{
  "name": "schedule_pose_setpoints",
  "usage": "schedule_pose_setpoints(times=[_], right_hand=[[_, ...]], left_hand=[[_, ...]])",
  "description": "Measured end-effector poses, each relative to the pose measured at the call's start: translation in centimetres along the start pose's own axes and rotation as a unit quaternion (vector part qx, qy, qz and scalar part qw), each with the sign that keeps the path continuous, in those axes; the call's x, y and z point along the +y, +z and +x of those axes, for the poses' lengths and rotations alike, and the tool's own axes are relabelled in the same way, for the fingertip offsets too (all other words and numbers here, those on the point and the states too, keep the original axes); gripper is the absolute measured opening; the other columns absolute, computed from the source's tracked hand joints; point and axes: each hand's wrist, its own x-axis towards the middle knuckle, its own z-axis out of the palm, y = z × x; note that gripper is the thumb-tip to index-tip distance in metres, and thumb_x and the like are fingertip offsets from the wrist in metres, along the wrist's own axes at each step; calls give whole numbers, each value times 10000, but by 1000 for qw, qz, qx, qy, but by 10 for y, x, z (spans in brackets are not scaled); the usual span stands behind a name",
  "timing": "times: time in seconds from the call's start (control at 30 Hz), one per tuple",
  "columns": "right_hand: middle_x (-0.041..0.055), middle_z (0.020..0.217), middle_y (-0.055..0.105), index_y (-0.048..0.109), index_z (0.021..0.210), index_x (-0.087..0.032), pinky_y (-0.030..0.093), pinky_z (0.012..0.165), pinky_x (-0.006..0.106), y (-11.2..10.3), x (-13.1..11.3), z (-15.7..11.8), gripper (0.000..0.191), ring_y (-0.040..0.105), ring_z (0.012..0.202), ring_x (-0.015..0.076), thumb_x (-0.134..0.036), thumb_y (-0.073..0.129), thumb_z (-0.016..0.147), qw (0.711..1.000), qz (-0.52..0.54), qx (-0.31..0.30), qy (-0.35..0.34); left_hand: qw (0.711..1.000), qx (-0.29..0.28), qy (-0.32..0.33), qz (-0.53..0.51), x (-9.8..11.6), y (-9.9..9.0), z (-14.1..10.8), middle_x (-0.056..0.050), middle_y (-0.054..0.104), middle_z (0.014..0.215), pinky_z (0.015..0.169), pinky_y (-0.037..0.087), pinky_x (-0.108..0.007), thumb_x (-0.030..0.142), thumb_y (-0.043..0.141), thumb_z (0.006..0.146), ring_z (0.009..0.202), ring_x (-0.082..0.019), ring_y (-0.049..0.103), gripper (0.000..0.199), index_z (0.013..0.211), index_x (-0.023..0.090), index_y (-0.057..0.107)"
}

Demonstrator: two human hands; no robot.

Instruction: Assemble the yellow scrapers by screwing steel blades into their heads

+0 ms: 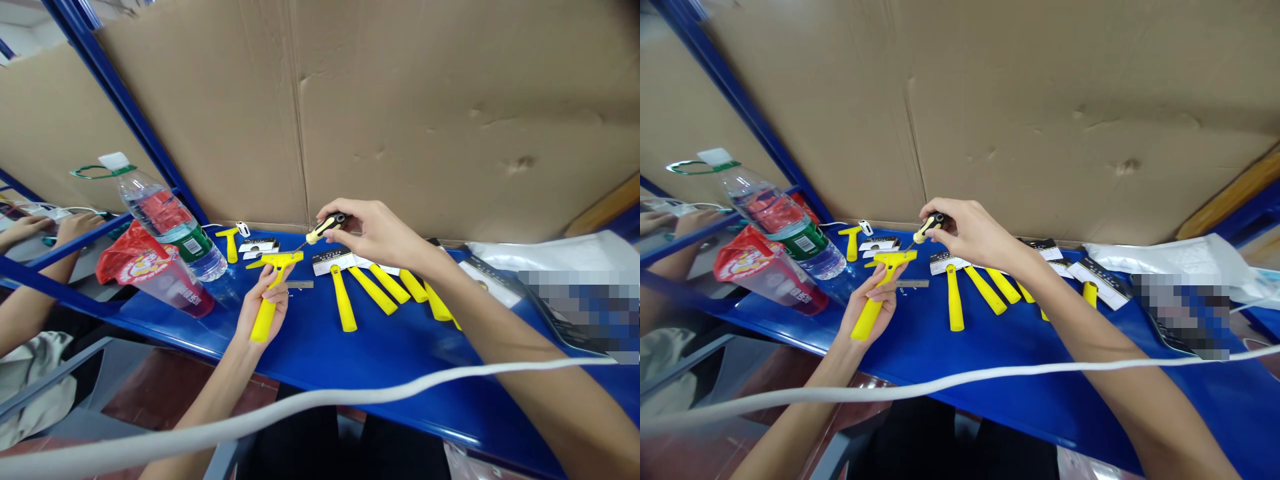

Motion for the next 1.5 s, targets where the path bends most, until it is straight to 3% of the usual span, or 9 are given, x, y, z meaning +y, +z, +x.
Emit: schedule_pose_setpoints(times=[0.33,0.57,0.87,1.13,1.33,1.5], right_hand=[[63,1131,838,771,1177,-214,548,827,388,0,-1,-1,177,718,841,211,-276,727,1018,1000,-4,-5,1],[50,1105,836,775,1180,-210,528,791,368,-2,-1,-1,173,707,817,195,-242,733,1016,1000,-10,-6,1],[45,1074,838,788,1161,-213,515,772,360,-5,-3,-2,171,708,799,195,-222,727,1002,1000,-20,-7,5],[42,1026,836,786,1163,-212,523,741,361,-9,-5,-3,177,706,754,191,-240,735,996,999,-34,-7,6],[30,987,800,717,1284,-244,533,773,370,-23,-7,-6,281,714,777,213,-376,752,1038,996,-88,21,-18],[55,1086,782,689,1297,-237,535,811,368,-38,-6,-7,312,707,818,211,-466,723,1088,987,-136,72,-40]], left_hand=[[1000,1,1,12,1,-1,1,-189,692,1524,458,484,-70,49,416,1155,485,50,492,334,1350,209,635],[1000,2,-1,1,-1,-1,1,-215,685,1528,457,473,-67,51,384,1162,489,53,493,307,1274,180,640],[1000,-3,-7,11,-3,-5,2,-223,675,1554,456,484,-70,51,434,1146,488,47,500,396,1459,217,611],[1000,-6,-6,16,-5,-2,1,-223,690,1523,453,463,-73,47,405,1151,489,48,492,308,1314,190,623],[996,-22,-15,85,-14,5,3,-168,704,1506,449,444,-107,3,534,1069,482,31,494,360,1322,253,588],[986,-60,-43,147,-23,25,17,-146,736,1437,457,424,-124,-5,604,1007,473,23,476,496,1413,277,570]])
